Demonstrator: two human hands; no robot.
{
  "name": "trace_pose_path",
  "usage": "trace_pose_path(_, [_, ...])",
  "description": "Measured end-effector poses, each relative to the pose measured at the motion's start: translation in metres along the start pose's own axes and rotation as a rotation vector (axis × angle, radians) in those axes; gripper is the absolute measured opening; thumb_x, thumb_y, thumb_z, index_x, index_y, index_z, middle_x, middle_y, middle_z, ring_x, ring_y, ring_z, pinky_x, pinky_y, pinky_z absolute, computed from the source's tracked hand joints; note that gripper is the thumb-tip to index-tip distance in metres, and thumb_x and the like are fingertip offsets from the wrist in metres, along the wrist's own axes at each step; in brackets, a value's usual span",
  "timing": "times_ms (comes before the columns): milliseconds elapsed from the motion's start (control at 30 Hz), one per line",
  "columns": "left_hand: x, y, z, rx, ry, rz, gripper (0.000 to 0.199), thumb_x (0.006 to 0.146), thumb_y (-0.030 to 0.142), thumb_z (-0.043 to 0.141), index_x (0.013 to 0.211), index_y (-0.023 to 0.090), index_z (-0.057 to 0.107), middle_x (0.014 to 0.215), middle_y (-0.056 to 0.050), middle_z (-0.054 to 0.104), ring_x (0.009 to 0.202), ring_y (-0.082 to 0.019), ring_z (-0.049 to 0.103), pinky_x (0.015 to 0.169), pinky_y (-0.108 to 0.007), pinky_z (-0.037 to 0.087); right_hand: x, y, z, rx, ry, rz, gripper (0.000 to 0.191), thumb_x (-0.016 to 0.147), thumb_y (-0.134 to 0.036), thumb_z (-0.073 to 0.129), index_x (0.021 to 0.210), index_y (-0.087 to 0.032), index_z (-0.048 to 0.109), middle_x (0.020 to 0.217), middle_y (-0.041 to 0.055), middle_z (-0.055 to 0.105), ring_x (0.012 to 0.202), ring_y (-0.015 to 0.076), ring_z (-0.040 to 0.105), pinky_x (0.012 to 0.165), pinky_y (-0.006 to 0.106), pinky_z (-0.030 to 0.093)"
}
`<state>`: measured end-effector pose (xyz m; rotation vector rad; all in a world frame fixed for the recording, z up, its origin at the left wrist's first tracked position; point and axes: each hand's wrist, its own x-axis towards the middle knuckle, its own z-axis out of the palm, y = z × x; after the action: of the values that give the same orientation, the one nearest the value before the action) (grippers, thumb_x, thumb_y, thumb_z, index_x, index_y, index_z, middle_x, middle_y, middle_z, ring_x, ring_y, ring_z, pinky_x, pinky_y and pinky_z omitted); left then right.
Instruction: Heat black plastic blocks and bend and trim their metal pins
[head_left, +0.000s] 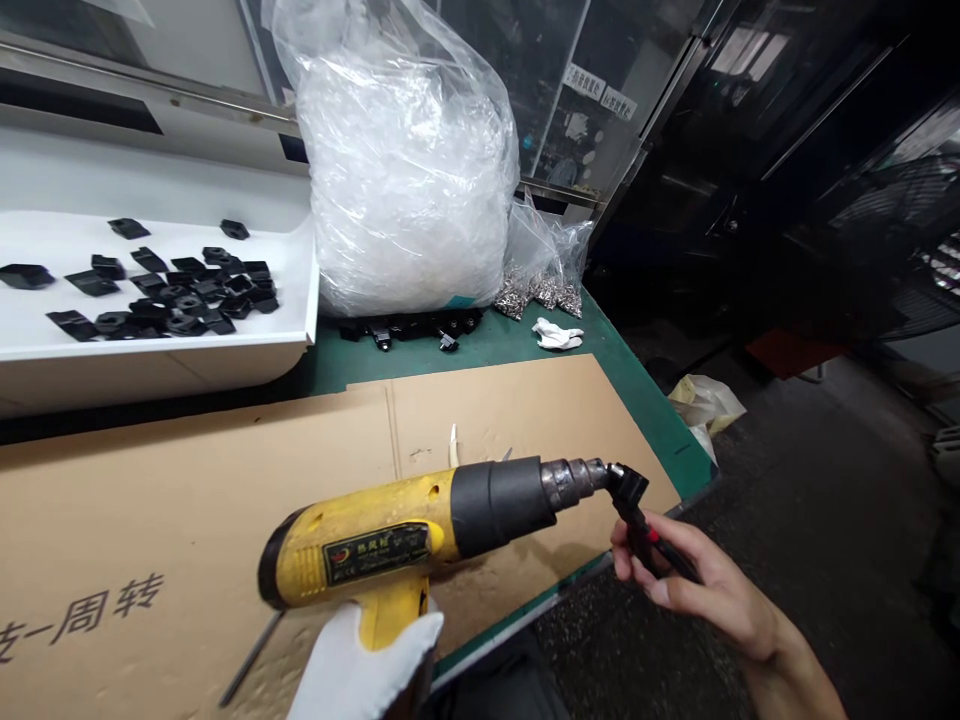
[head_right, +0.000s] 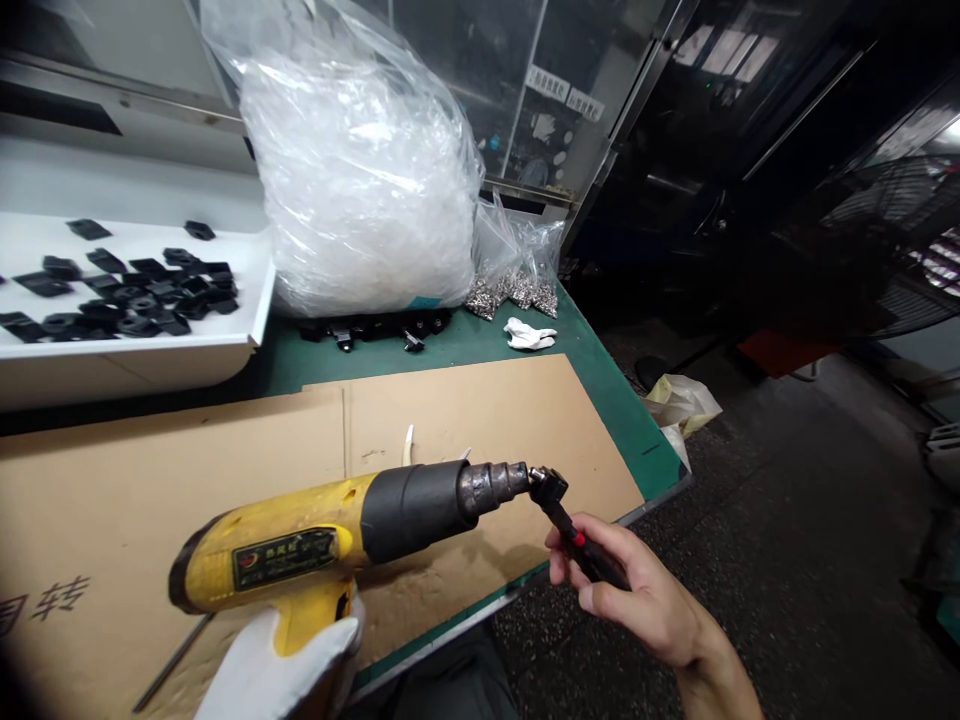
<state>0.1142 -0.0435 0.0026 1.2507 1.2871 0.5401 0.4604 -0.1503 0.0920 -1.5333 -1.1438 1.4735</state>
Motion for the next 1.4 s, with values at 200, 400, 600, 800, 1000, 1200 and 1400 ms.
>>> trace_pose_path(200, [0.001,-0.008,-0.002,0.006,-0.08,-0.032,0.044,0.068,0.064,0.07,0.075,0.021,0.07,0.071,-0.002,0.075,0.073,-0.026,0.073,0.063,-0.027,0.061,-0.001,-0.001,0.0,0.003,-0.003,0.004,0.047,0.087,-0.028,0.067,0.132,-0.023,0.059,0.106,0.0084,0.067,0.088,0.0196,0.053,0.078,0.033,0.041])
trace_pose_path(400, [0.003,-0.011,-0.003,0.003,-0.02,-0.047,0.046,0.067,0.059,0.074,0.089,0.019,0.072,0.091,-0.003,0.08,0.089,-0.029,0.075,0.072,-0.028,0.063,0.0,-0.002,0.0,0.013,-0.003,0.012,0.044,0.086,-0.03,0.067,0.13,-0.022,0.06,0.105,0.0079,0.067,0.088,0.0193,0.052,0.078,0.033,0.041])
trace_pose_path(600, [0.001,-0.014,-0.002,0.006,-0.019,-0.039,0.048,0.069,0.059,0.073,0.094,0.018,0.072,0.091,-0.004,0.08,0.094,-0.03,0.075,0.075,-0.029,0.063,0.0,0.0,0.0,0.015,-0.01,0.008,0.047,0.087,-0.03,0.067,0.132,-0.022,0.06,0.106,0.0083,0.067,0.089,0.0196,0.053,0.079,0.033,0.041])
trace_pose_path(800, [0.003,-0.016,-0.001,-0.001,-0.032,-0.053,0.045,0.068,0.059,0.073,0.089,0.019,0.071,0.086,-0.004,0.079,0.084,-0.027,0.075,0.069,-0.028,0.063,0.0,0.0,0.0,0.016,-0.019,0.004,0.046,0.087,-0.029,0.067,0.132,-0.022,0.06,0.106,0.008,0.067,0.087,0.0185,0.052,0.078,0.032,0.041])
trace_pose_path(1000, [0.002,-0.015,-0.001,0.003,-0.047,-0.024,0.043,0.07,0.059,0.072,0.085,0.019,0.071,0.082,-0.003,0.078,0.081,-0.026,0.075,0.068,-0.027,0.062,-0.001,0.0,-0.001,0.026,-0.022,0.007,0.047,0.087,-0.029,0.067,0.133,-0.022,0.058,0.106,0.008,0.067,0.087,0.0188,0.052,0.077,0.032,0.041])
trace_pose_path(1200, [0.001,-0.022,-0.002,0.004,-0.03,-0.018,0.051,0.071,0.059,0.073,0.101,0.017,0.071,0.098,-0.004,0.08,0.097,-0.028,0.075,0.078,-0.027,0.063,-0.001,0.003,-0.001,0.022,-0.015,0.005,0.048,0.087,-0.027,0.066,0.134,-0.022,0.058,0.107,0.0083,0.066,0.091,0.0198,0.053,0.079,0.033,0.041])
trace_pose_path(1400, [0.001,-0.02,-0.002,0.0,-0.03,-0.021,0.051,0.071,0.059,0.074,0.101,0.018,0.07,0.097,-0.003,0.08,0.093,-0.027,0.075,0.079,-0.027,0.062,-0.002,0.0,0.0,0.025,-0.013,0.011,0.047,0.087,-0.027,0.066,0.134,-0.02,0.058,0.106,0.0093,0.066,0.091,0.0206,0.054,0.079,0.034,0.041])
